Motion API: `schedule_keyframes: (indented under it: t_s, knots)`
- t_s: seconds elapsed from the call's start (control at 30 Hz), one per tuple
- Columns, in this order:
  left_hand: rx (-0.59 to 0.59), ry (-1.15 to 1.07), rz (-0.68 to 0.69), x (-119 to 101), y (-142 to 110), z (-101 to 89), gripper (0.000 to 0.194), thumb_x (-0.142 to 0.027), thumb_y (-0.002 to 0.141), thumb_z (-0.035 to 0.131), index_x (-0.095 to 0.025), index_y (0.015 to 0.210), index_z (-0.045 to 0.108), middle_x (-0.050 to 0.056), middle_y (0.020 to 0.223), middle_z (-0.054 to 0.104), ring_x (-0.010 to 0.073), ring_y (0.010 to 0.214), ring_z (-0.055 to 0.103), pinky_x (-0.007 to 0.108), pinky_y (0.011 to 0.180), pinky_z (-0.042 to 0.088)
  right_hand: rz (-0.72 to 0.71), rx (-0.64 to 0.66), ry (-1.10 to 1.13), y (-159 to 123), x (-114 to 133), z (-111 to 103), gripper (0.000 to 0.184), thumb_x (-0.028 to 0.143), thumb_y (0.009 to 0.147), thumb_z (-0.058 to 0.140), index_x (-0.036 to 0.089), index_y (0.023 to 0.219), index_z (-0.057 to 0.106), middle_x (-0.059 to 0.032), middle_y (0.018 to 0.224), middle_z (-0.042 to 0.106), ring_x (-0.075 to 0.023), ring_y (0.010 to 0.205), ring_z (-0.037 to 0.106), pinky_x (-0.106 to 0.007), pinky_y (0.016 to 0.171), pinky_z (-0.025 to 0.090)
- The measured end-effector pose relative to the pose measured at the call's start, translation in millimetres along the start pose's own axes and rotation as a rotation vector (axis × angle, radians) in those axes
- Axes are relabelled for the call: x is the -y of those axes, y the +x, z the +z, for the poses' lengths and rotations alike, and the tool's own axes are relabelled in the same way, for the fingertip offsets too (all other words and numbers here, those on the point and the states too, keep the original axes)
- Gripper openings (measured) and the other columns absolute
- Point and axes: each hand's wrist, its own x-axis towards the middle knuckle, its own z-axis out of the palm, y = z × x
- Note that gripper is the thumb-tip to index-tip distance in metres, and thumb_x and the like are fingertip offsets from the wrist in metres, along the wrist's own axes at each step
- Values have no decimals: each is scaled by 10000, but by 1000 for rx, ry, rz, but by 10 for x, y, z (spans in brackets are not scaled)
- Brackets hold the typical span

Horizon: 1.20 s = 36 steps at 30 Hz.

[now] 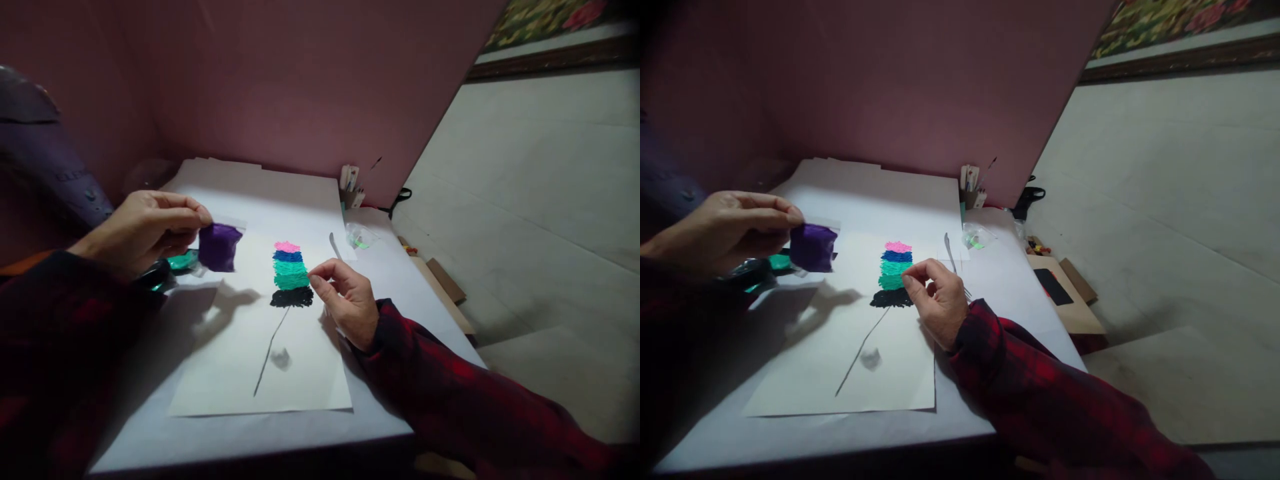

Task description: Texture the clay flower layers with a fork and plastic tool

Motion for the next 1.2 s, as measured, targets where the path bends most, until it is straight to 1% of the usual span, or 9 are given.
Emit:
schedule_keyframes:
  t_s: [0.17, 0.37, 0.47, 0.5, 0.57, 0.83, 0.93, 1.1, 1.2]
  knots:
    - [-64, 199, -248, 20, 64, -153, 113, -228, 640, 624, -126, 689, 618, -22, 448, 420, 91, 413, 330, 228, 417, 200, -40, 6, -23, -1, 15, 4, 80, 234, 856, 547, 177, 827, 595, 8, 759, 542, -83, 593, 446, -228, 512, 351]
    - [-345, 744, -81, 50, 10, -222, 331, -461, 732, 593, -187, 897, 678, 15, 699, 517, 131, 577, 340, 262, 557, 225, -76, -1, -26, 3, -2, 5, 76, 224, 857, 548, 178, 823, 599, 7, 768, 558, -90, 622, 471, -236, 539, 380]
    - [-475, 377, 128, 36, -68, -82, 282, -423, 807, 567, -152, 793, 640, -30, 548, 414, 103, 542, 334, 227, 522, 220, -78, -27, -16, 6, -5, -3, 80, 236, 860, 545, 182, 844, 603, 3, 780, 571, -99, 649, 499, -245, 566, 407]
    - [-467, 129, 148, 25, -95, -1, 253, -374, 806, 591, -144, 700, 600, -47, 489, 352, 86, 495, 287, 223, 482, 194, -74, -40, -11, 7, -6, -7, 84, 243, 861, 546, 184, 852, 604, 1, 783, 577, -104, 661, 509, -250, 576, 416]
    - [-235, -263, 73, 5, -143, 191, 316, -386, 848, 541, -158, 633, 503, -64, 438, 298, 69, 416, 239, 224, 422, 146, -69, -77, -3, 9, -7, -16, 89, 257, 858, 553, 187, 862, 608, -2, 789, 590, -112, 684, 528, -259, 598, 432]
    - [302, -543, -4, 81, -288, 772, 135, -217, 761, 629, -149, 855, 560, -26, 563, 471, 89, 483, 444, 209, 453, 375, -90, -163, 28, 3, 6, -27, 95, 276, 851, 569, 197, 878, 615, 2, 772, 598, -118, 679, 551, -276, 610, 455]
    - [336, -594, -61, 95, -339, 854, 142, -259, 818, 588, -152, 909, 562, -14, 623, 507, 69, 426, 414, 193, 383, 350, -109, -165, 12, -1, 19, -35, 91, 271, 852, 569, 196, 880, 615, 2, 769, 596, -117, 675, 550, -274, 603, 453]
    - [291, -609, -123, 101, -371, 845, 234, -388, 849, 557, -158, 814, 584, -78, 503, 270, 31, 360, 194, 145, 305, 130, -112, -200, 9, 4, 21, -53, 94, 275, 855, 568, 196, 881, 613, 5, 761, 602, -116, 677, 557, -276, 622, 462]
    - [251, -634, -99, 114, -370, 801, 246, -396, 849, 563, -159, 794, 598, -71, 516, 273, 39, 385, 239, 150, 323, 186, -98, -218, 6, 8, 20, -54, 102, 281, 856, 568, 194, 887, 612, 8, 753, 604, -115, 670, 561, -280, 629, 466]
